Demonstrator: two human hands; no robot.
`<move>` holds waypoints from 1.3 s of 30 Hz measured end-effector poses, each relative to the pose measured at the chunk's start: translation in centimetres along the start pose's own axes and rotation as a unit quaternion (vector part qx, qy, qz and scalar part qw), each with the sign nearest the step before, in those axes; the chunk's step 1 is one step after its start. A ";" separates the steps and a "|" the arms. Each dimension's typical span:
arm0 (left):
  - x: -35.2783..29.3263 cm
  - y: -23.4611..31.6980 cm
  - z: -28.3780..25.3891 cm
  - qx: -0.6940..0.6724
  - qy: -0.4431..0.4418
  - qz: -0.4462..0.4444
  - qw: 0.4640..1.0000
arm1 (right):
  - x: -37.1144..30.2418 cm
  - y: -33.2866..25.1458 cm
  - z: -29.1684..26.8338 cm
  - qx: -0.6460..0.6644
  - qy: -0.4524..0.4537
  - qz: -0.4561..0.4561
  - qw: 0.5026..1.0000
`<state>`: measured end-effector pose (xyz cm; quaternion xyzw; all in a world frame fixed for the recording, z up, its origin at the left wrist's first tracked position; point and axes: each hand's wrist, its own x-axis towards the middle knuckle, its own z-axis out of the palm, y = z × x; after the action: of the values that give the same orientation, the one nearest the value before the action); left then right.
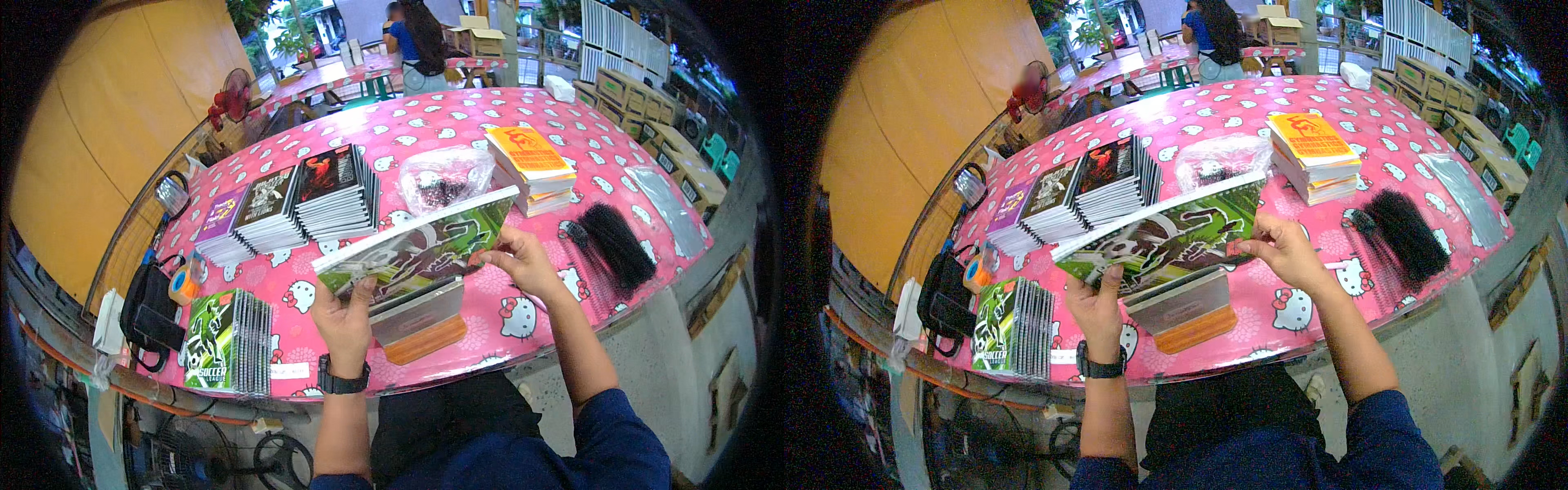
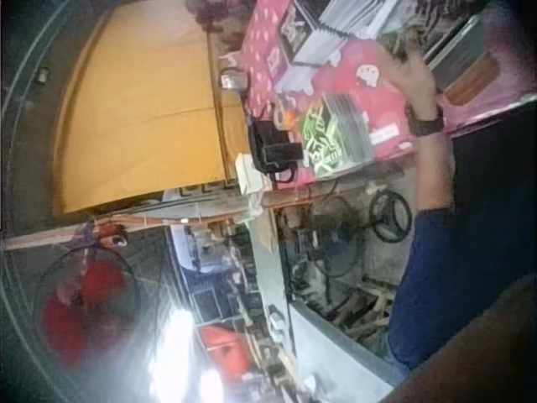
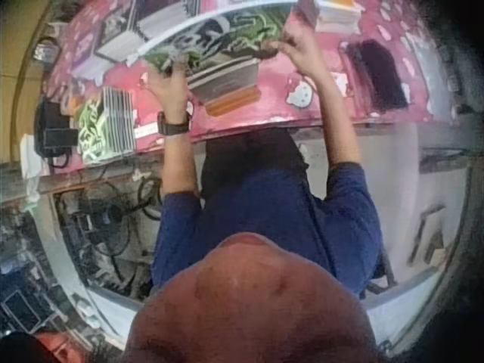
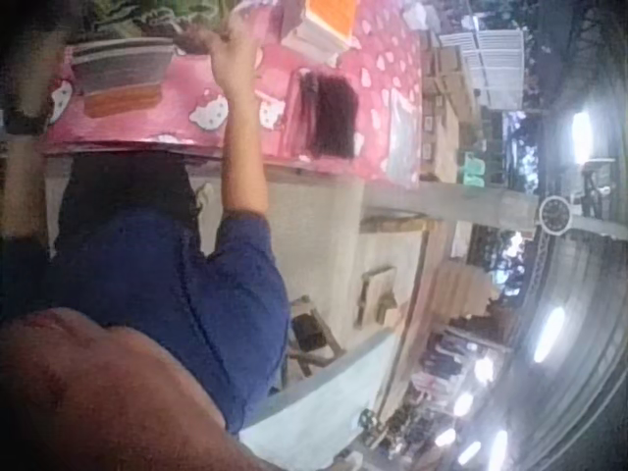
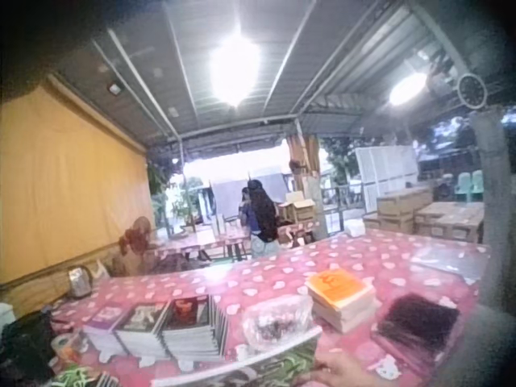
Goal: The person binds notebooks by inserting a plastic spiral through the pre-punched holes of a stack of papers and covers, then uses pink shears to cut and crimp the ends of the spiral.
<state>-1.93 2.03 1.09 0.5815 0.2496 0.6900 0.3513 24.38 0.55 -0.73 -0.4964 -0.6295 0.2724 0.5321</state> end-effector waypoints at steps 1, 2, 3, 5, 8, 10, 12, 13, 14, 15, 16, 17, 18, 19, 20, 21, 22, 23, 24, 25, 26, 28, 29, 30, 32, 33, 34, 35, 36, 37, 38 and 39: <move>-0.2 -0.1 0.0 -0.001 -0.002 0.000 1.000 | 0.1 0.7 0.1 0.000 0.002 0.001 1.000; -0.5 -0.1 0.0 0.013 -0.010 -0.008 1.000 | 0.1 1.5 0.4 0.003 -0.007 -0.005 1.000; -0.7 -0.1 0.0 0.026 -0.018 -0.016 0.999 | 0.1 2.1 0.6 0.007 -0.015 -0.011 1.000; -1.1 -0.6 -0.4 0.045 -0.020 -0.027 0.998 | 0.0 2.4 0.6 -0.003 -0.026 0.002 1.000; -1.7 -1.1 -0.8 0.018 -0.018 -0.080 0.996 | -0.3 1.7 0.6 0.035 -0.109 0.051 0.992; -2.6 -2.6 -3.7 0.098 -0.031 -0.088 0.991 | -1.4 2.4 1.0 0.034 -0.089 0.038 0.995; -3.9 -3.4 -4.2 0.085 0.038 -0.143 0.985 | -2.6 3.8 3.6 0.139 -0.052 0.025 0.989; -4.7 -3.5 -3.8 -0.011 0.111 -0.194 0.975 | -3.3 4.5 5.8 0.242 -0.022 0.024 0.970; -5.6 -5.7 -5.4 -0.052 0.106 -0.174 0.978 | -4.6 4.7 8.6 0.167 -0.027 0.026 0.985; -5.4 -6.2 -5.1 -0.061 0.094 -0.183 0.977 | -5.9 4.9 10.2 0.081 -0.026 0.035 0.996; -5.3 -6.6 -4.8 -0.036 0.153 -0.178 0.971 | -6.5 4.0 11.0 0.097 -0.032 0.013 0.995; -5.1 -6.8 -4.8 -0.009 0.214 -0.171 0.962 | -6.9 3.2 11.2 0.113 -0.041 -0.011 0.993; -4.1 -6.6 -5.5 0.001 0.170 -0.182 0.969 | -7.2 3.4 10.6 0.108 -0.034 -0.006 0.994; -3.2 -7.1 -6.6 -0.002 0.165 -0.187 0.968 | -7.3 3.6 9.9 0.069 -0.094 -0.036 0.993; -2.1 -6.9 -8.4 0.011 0.134 -0.141 0.981 | -7.1 3.6 9.9 0.038 -0.157 -0.072 0.984; -1.6 -6.8 -9.7 0.024 0.105 -0.097 0.989 | -6.3 2.8 8.3 0.014 -0.158 0.023 0.987; -1.1 -6.1 -9.9 0.029 0.107 -0.097 0.989 | -5.2 2.2 5.5 -0.012 -0.160 0.117 0.980; -0.1 -5.0 -8.8 -0.023 0.093 -0.099 0.990 | -4.0 7.7 2.9 -0.194 -0.088 0.021 0.977; 0.3 -4.2 -10.0 -0.051 0.106 -0.096 0.988 | -2.2 3.1 1.2 -0.146 0.080 0.193 0.967; 0.9 -4.4 -8.9 -0.061 0.112 -0.096 0.987 | -2.8 9.2 -3.8 -0.362 0.221 -0.043 0.905; 1.3 -4.9 -9.3 -0.010 0.100 -0.129 0.987 | -1.8 6.9 -6.1 -0.299 0.247 0.128 0.913; 1.4 -6.2 -8.7 0.029 0.100 -0.164 0.981 | -4.1 12.4 -12.7 -0.519 0.244 0.073 0.816; 1.0 -6.6 -8.9 0.023 0.111 -0.146 0.983 | -4.4 11.6 -12.6 -0.505 0.198 0.167 0.823; 0.9 -6.9 -8.5 0.008 0.115 -0.129 0.985 | -4.9 11.4 -13.2 -0.532 0.159 0.162 0.816; 0.9 -5.2 -7.2 -0.004 0.137 -0.142 0.980 | -5.0 11.8 -14.4 -0.516 0.156 0.172 0.825; 0.8 -4.4 -7.2 -0.011 0.141 -0.158 0.977 | -5.2 11.7 -14.1 -0.491 0.161 0.198 0.833; 0.7 -4.4 -7.2 0.004 0.150 -0.145 0.978 | -5.0 11.7 -14.2 -0.494 0.153 0.200 0.832; 0.5 -4.1 -6.7 0.004 0.153 -0.148 0.977 | -4.3 11.0 -14.3 -0.445 0.194 0.141 0.863; 0.4 -3.6 -6.0 0.127 0.168 -0.050 0.976 | -3.3 9.4 -13.8 -0.391 0.234 0.077 0.887; 0.2 -3.0 -5.2 0.247 0.177 0.048 0.952 | -3.0 7.5 -13.3 -0.370 0.223 0.034 0.901; -0.7 -2.1 -5.3 0.422 0.102 0.087 0.897 | -2.0 4.5 -10.8 -0.319 0.230 0.016 0.919; -1.8 -1.6 -4.3 0.442 0.061 0.124 0.886 | -1.2 1.2 -8.0 -0.267 0.233 -0.002 0.935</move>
<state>-5.66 1.90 -2.14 0.6599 0.4756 0.5798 -0.0468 32.25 -1.55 0.01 -0.6687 -0.5383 -0.0304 0.5120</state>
